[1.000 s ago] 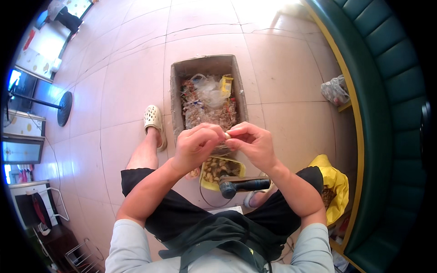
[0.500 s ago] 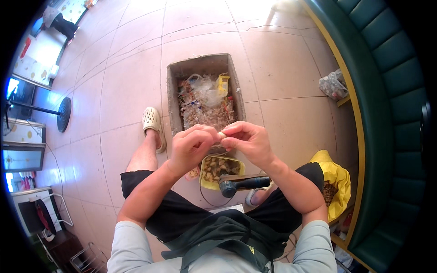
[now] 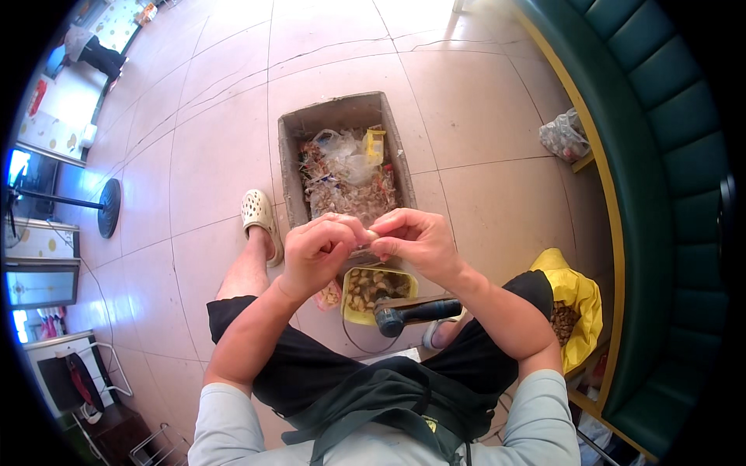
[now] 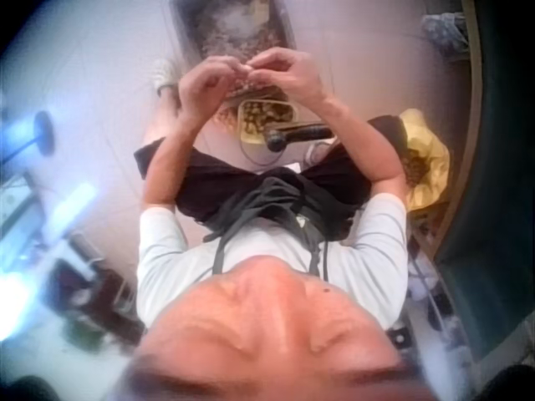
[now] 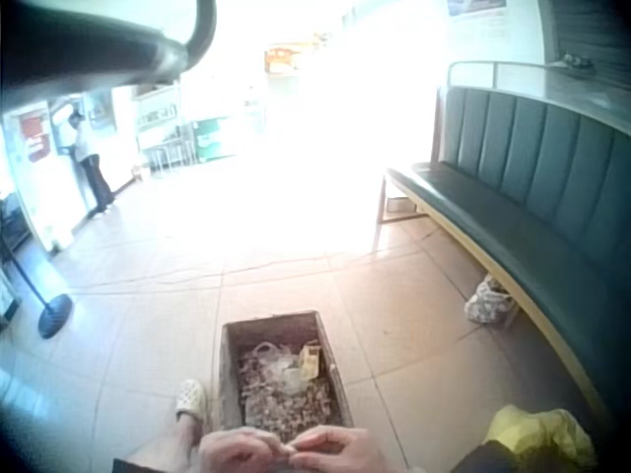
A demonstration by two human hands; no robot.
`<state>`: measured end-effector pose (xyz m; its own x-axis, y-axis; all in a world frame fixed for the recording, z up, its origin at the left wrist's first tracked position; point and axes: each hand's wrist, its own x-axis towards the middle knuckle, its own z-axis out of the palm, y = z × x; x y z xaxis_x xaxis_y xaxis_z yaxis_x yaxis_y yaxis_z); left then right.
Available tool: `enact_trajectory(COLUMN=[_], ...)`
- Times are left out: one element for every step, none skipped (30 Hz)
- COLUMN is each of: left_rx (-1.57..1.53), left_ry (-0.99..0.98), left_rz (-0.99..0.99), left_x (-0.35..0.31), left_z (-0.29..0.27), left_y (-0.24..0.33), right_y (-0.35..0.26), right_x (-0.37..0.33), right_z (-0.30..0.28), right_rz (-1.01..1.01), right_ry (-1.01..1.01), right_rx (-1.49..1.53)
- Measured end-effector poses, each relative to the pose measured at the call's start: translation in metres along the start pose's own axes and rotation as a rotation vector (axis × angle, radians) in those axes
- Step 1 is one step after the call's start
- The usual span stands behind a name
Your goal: The person peels cloves of garlic by hand over a cardboard box and places the peeled cloves into a small container.
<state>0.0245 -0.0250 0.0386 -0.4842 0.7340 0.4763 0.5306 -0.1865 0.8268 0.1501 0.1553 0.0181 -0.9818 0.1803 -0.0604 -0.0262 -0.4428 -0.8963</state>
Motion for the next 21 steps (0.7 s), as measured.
enact_trajectory(left_rx=[0.006,0.001,-0.004,-0.009,-0.015,-0.020,-0.025,-0.017,-0.009,-0.001,0.016,0.031,0.047,0.045,0.044,0.042,0.049,0.055,0.062,0.059,0.056], left_ry=[-0.011,-0.024,-0.038,-0.051,-0.018,0.015,0.048,0.080,0.111,0.143,0.135,0.127,0.119,0.107,0.095,0.082,0.076,0.068,0.060,0.060,0.060], left_rz=[-0.001,-0.003,-0.005,-0.006,-0.007,-0.006,-0.006,-0.021,-0.035,-0.048,-0.016,0.015,0.045,0.045,0.044,0.043,0.040,0.037,0.034,0.032,0.031], left_x=[-0.0004,-0.0010,-0.0016,-0.0021,-0.0032,-0.0047,-0.0063,-0.0082,-0.0096,-0.0099,-0.0081,-0.0062,-0.0049,-0.0046,-0.0047,-0.0049,-0.0050,-0.0049,-0.0049,-0.0046,-0.0037], left_z=[-0.0003,0.0003,0.0013,0.0024,0.0039,0.0057,0.0072,0.0082,0.0087,0.0089,0.0088,0.0089,0.0087,0.0080,0.0071,0.0064,0.0060,0.0054,0.0051,0.0050,0.0050], left_y=[-0.0011,-0.0013,-0.0013,-0.0010,0.0000,0.0014,0.0028,0.0040,0.0051,0.0057,0.0063,0.0070,0.0074,0.0072,0.0070,0.0070,0.0075,0.0082,0.0085,0.0078,0.0064], right_y=[0.0001,0.0001,0.0000,-0.0003,-0.0008,-0.0011,-0.0010,-0.0006,-0.0009,-0.0013,-0.0016,-0.0013,0.0002,0.0027,0.0035,0.0033,0.0021,0.0015,0.0021,0.0028,0.0031], right_x=[0.0000,0.0002,0.0006,0.0013,0.0022,0.0028,0.0028,0.0024,0.0025,0.0025,0.0026,0.0024,0.0026,0.0027,0.0028,0.0026,0.0024,0.0024,0.0023,0.0022,0.0020], right_z=[0.0002,0.0002,0.0000,-0.0002,-0.0005,-0.0005,0.0000,0.0009,0.0017,0.0025,0.0033,0.0036,0.0028,0.0010,0.0005,0.0004,0.0007,0.0010,0.0009,0.0006,0.0004], right_rz=[0.001,0.002,0.003,-0.003,-0.009,-0.015,-0.017,-0.020,-0.023,-0.027,-0.030,-0.032,-0.039,-0.046,-0.052,-0.048,-0.044,-0.040,-0.039,-0.039,-0.039], right_ry=[0.002,0.004,0.006,-0.006,-0.018,-0.030,-0.030,-0.031,-0.031,-0.033,-0.034,-0.035,-0.040,-0.045,-0.050,-0.052,-0.055,-0.056,-0.057,-0.057,-0.057], right_rx=[0.008,0.016,0.024,0.029,0.034,0.040,0.046,0.052,0.058,0.060,0.062,0.065,0.057,0.049,0.042,0.043,0.043,0.045,0.044,0.044,0.042])
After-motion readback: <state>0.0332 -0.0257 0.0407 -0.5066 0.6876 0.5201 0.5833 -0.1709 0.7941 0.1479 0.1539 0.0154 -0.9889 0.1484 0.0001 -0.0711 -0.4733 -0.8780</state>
